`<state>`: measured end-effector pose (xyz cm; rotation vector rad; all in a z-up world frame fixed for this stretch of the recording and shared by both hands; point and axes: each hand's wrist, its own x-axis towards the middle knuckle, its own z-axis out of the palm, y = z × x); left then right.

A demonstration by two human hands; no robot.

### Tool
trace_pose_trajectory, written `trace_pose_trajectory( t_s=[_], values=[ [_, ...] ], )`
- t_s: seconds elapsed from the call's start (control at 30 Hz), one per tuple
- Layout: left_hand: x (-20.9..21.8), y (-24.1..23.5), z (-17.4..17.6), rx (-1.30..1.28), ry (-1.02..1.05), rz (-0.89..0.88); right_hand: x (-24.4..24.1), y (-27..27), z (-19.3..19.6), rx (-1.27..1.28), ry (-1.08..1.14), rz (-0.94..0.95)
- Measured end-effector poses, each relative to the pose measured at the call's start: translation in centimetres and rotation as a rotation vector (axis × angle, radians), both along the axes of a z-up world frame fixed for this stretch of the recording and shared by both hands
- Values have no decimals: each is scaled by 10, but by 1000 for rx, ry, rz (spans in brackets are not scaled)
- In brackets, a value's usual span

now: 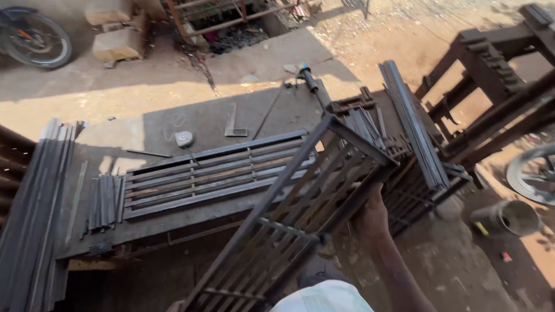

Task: Welding metal rods and bars together to construct a gate or grille structure.

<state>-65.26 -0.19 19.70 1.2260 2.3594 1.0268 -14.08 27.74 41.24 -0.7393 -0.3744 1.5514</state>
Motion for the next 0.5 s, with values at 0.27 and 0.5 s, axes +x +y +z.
trace_pose_trajectory(
  t_s=[0.27, 0.5],
  values=[
    [120, 99, 76, 49, -237, -259, 48, -55, 124, 163, -353, -129],
    [231, 170, 267, 374, -35, -704, 54, -94, 131, 350, -376, -420]
  ],
)
